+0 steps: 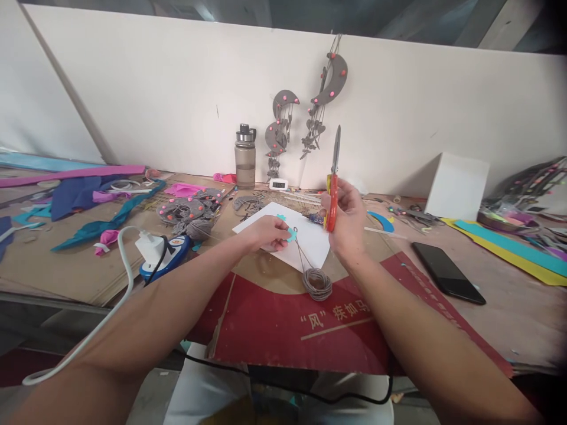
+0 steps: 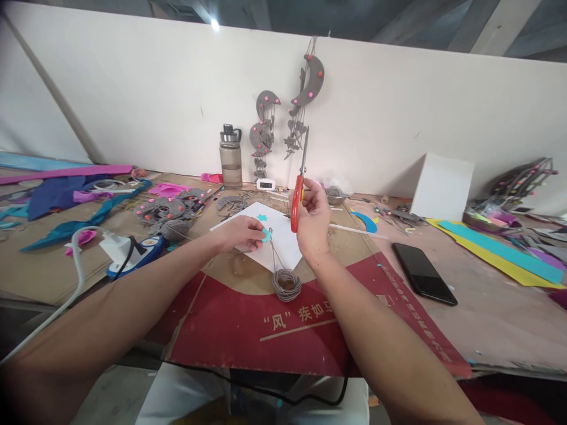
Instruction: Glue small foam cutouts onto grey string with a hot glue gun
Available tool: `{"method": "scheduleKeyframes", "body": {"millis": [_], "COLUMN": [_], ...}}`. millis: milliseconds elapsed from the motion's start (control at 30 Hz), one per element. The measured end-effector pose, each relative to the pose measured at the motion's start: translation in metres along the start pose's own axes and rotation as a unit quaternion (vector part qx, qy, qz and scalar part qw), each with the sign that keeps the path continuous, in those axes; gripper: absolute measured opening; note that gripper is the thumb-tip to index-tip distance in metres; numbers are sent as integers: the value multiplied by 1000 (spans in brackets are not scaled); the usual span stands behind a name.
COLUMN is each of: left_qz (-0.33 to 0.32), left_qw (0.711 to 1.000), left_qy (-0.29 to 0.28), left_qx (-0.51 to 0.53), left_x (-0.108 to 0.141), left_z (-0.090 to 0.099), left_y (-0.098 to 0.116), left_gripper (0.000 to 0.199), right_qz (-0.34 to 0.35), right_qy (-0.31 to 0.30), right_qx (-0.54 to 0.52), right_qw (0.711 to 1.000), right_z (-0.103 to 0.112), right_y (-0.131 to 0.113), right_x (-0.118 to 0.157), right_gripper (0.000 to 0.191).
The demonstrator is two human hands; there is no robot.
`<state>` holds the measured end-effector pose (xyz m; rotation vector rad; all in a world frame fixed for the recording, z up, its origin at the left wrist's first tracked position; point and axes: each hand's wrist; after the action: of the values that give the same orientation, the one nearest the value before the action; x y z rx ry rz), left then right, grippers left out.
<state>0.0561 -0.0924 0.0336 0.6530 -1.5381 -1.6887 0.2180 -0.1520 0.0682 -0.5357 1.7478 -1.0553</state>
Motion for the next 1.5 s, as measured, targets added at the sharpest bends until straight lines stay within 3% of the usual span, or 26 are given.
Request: {"method": "scheduleKeyframes", "body": {"millis": [100, 233, 333, 433, 533, 633, 733, 867, 1000, 1167, 1233, 1333, 1500], "left_qz": [17, -4, -52, -111, -220, -280, -302, -298, -275, -256, -235, -209, -175], "left_qw": [1000, 1000, 990, 936, 887, 853, 843, 871, 912, 929, 938, 948, 961], "left_qy": [-6, 4, 125, 313, 353, 369, 376, 339, 272, 232, 214, 183, 152], "left_qx": [22, 14, 30, 118, 200, 242, 238, 194, 136, 132, 141, 153, 154], "left_x": [2, 9, 12, 16, 23, 30, 33, 33, 29, 25, 22, 17, 8], "left_z": [2, 14, 35, 59, 76, 85, 85, 73, 59, 48, 45, 39, 32], "left_y": [4, 17, 28, 37, 45, 53, 58, 57, 52, 46, 43, 37, 25], "left_gripper": [29, 30, 26, 18, 14, 14, 15, 19, 19, 20, 22, 23, 30], "right_qz": [7, -64, -126, -169, -205, -207, -152, -94, -1, 69, 82, 52, 44], "right_qy": [-50, -153, -198, -233, -275, -342, -417, -480, -486, -534, -532, -477, -279], "right_qx": [5, -6, -1, 20, 84, 187, 278, 340, 380, 407, 399, 387, 380], "right_qw": [999, 986, 972, 958, 936, 897, 852, 803, 787, 737, 742, 787, 881], "right_z": [-2, -7, -11, -12, -10, -6, -6, -11, -17, -20, -20, -16, -4], "right_y": [-14, -34, -45, -50, -51, -53, -57, -61, -53, -43, -44, -47, -29], "right_x": [8, 23, 32, 35, 34, 33, 37, 57, 82, 91, 86, 67, 24], "right_gripper": [37, 38, 41, 41, 39, 33, 27, 25, 30, 33, 26, 21, 23]}}
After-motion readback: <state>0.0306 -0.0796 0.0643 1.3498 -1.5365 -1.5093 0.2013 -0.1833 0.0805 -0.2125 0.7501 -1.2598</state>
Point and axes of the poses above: each hand's wrist, its own x-axis away from the middle knuckle, its own z-axis out of the back of the hand, y = z × x, and after that the axes turned 4 degrees about -z, right-handed
